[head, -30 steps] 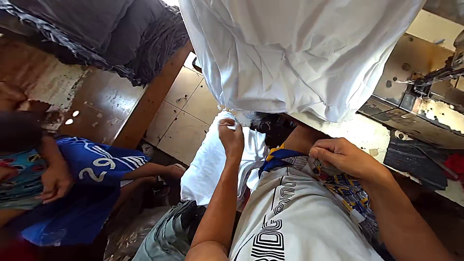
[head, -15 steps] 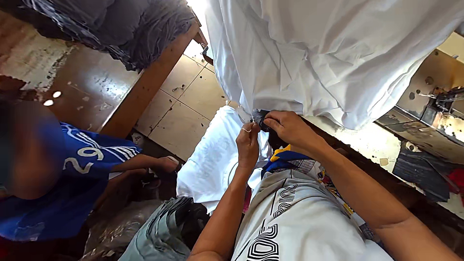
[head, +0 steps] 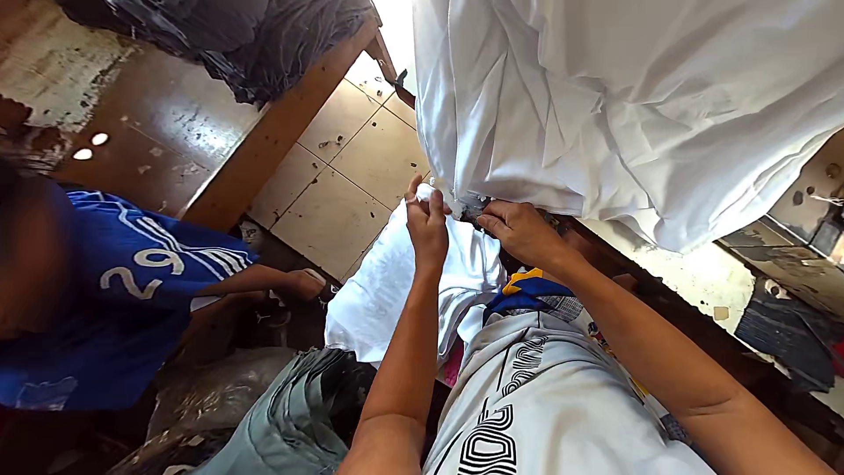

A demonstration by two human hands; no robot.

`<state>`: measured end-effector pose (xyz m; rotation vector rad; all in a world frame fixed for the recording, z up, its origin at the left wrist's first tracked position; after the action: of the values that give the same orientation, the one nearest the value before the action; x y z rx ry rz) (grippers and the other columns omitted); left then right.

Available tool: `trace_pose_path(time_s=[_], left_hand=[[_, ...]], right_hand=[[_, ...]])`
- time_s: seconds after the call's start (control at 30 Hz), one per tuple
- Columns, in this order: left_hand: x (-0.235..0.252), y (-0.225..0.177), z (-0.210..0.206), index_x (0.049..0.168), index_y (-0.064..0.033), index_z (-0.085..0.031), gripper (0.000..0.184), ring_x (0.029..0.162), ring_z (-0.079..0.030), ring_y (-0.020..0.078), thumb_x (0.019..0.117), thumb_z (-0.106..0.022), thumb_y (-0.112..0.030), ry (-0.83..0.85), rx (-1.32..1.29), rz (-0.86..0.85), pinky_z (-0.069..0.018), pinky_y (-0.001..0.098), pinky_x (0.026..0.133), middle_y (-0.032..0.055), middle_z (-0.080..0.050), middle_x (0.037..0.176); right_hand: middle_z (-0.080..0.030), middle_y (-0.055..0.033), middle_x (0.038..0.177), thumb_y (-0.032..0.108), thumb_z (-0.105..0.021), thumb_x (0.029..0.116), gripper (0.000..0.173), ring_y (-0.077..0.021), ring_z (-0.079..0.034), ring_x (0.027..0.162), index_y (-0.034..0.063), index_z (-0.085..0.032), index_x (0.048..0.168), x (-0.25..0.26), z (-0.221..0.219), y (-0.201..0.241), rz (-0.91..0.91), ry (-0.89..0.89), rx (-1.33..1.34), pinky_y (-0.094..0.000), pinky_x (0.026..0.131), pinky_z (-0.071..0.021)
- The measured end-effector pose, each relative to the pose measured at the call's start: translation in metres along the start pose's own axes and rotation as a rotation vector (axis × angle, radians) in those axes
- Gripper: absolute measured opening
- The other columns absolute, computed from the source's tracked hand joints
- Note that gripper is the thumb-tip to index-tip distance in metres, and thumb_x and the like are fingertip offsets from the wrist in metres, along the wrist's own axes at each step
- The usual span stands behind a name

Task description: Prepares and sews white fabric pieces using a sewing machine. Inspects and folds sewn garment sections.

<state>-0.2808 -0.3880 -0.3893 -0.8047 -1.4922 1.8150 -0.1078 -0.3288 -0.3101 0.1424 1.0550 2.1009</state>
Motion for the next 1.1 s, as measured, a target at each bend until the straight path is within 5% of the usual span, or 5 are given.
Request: trace_pose_path(time_s=[0.2, 0.47, 0.7, 0.87, 1.1], left_hand=[[0.008, 0.006, -0.008, 0.110, -0.0053, -0.067, 0.033, 0.066, -0.060, 0.0106, 0.1116, -0.043, -0.027, 0.054, 0.082, -0.115, -0.0521, 0.0307, 0.062, 0.0009, -0.066, 0.079], [-0.048, 0.001, -0.015, 0.106, -0.0083, -0.068, 0.022, 0.065, -0.058, 0.0084, 0.1090, -0.052, -0.023, 0.066, -0.003, -0.136, -0.0505, 0.0264, 0.062, -0.0008, -0.066, 0.081], [-0.043, 0.013, -0.013, 0.112, -0.0064, -0.069, 0.024, 0.073, -0.065, 0.0109, 0.1086, -0.051, -0.023, 0.083, 0.131, -0.074, -0.0557, 0.0320, 0.070, 0.0029, -0.070, 0.086], [-0.002, 0.020, -0.026, 0.150, -0.0037, -0.036, 0.053, 0.065, -0.062, 0.0149, 0.1060, -0.054, -0.028, 0.167, -0.124, 0.048, -0.0541, 0.0338, 0.060, 0.0056, -0.067, 0.084], [0.010, 0.024, -0.044, 0.098, -0.0027, -0.062, 0.031, 0.065, -0.060, 0.0141, 0.1111, -0.041, -0.021, 0.234, -0.287, -0.067, -0.0520, 0.0317, 0.061, 0.0046, -0.064, 0.078]], right_hand=[[-0.067, -0.0050, 0.082, 0.038, -0.048, 0.1085, 0.034, -0.0211, -0.067, 0.080, 0.0128, -0.070, 0.101, 0.019, -0.014, 0.003, -0.004, 0.050, -0.012, -0.0496, 0.074, -0.0545], [-0.067, -0.0098, 0.080, 0.036, -0.051, 0.1065, 0.035, -0.0279, -0.069, 0.081, 0.0076, -0.069, 0.097, 0.046, -0.027, 0.007, 0.014, -0.026, -0.109, -0.0542, 0.073, -0.0553], [-0.066, -0.0091, 0.077, 0.030, -0.053, 0.1043, 0.029, -0.0276, -0.068, 0.078, 0.0096, -0.069, 0.093, 0.039, -0.032, 0.005, 0.050, -0.101, -0.151, -0.0543, 0.070, -0.0542], [-0.069, -0.0105, 0.085, 0.040, -0.049, 0.1073, 0.036, -0.0292, -0.070, 0.086, 0.0101, -0.070, 0.103, 0.025, -0.030, -0.021, -0.057, -0.051, -0.176, -0.0555, 0.078, -0.0559], [-0.070, -0.0072, 0.088, 0.037, -0.052, 0.1071, 0.032, -0.0236, -0.069, 0.086, 0.0117, -0.072, 0.105, 0.012, -0.018, -0.022, -0.041, -0.115, -0.130, -0.0512, 0.078, -0.0564]])
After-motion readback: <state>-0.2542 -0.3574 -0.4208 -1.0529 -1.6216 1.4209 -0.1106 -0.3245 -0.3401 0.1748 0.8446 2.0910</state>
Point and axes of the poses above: each hand's wrist, its own x-axis towards the middle knuckle, its own z-axis out of the back of the hand, y = z × x, the point moved 9 cm from there along x, towards the middle knuckle
